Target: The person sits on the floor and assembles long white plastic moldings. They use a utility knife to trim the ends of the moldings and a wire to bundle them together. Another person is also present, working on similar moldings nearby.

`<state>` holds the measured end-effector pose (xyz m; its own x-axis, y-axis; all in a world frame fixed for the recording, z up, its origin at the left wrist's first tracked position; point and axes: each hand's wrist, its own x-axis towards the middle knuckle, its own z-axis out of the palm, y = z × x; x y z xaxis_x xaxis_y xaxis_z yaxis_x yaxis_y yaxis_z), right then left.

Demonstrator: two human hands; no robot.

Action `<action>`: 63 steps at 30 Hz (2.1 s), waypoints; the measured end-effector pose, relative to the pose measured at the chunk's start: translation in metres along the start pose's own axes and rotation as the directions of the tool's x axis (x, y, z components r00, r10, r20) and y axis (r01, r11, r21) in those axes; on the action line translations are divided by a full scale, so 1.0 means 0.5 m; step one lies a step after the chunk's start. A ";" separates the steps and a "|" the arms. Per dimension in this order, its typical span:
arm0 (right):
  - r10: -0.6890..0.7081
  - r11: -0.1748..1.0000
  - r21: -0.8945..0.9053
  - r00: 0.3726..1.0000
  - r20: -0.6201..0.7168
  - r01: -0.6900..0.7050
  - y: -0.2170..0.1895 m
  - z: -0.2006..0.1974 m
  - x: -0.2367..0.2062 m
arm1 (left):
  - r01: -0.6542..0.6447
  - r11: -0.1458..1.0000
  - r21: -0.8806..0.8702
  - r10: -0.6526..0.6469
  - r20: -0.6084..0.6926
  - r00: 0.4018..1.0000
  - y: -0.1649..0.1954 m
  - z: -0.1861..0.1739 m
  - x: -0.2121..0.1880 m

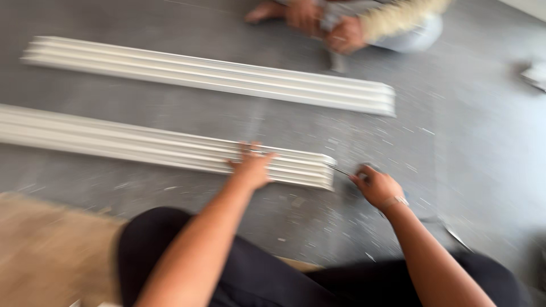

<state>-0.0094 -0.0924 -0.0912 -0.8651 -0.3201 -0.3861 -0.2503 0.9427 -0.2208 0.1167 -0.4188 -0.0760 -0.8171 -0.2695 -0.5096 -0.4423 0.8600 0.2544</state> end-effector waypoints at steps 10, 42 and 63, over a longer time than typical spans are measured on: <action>0.224 0.972 -0.094 0.968 0.112 -0.214 0.165 -0.095 -0.072 | 0.056 0.995 0.081 -0.060 0.054 0.997 0.033 -0.019 -0.012; 0.150 -0.022 0.993 0.982 -0.113 0.118 -0.054 -0.139 -0.146 | -0.010 0.988 0.153 0.009 0.004 1.000 0.108 -0.009 -0.044; 0.377 -0.480 0.863 0.851 0.366 -0.159 -0.050 0.107 -0.054 | -0.103 0.978 0.184 0.106 -0.010 0.994 0.128 0.019 -0.029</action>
<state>0.0431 -0.1124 -0.1231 -0.6711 0.0480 -0.7398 0.6326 -0.4832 -0.6052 0.1039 -0.3558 -0.0604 -0.8633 -0.1810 -0.4711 -0.2806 0.9480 0.1501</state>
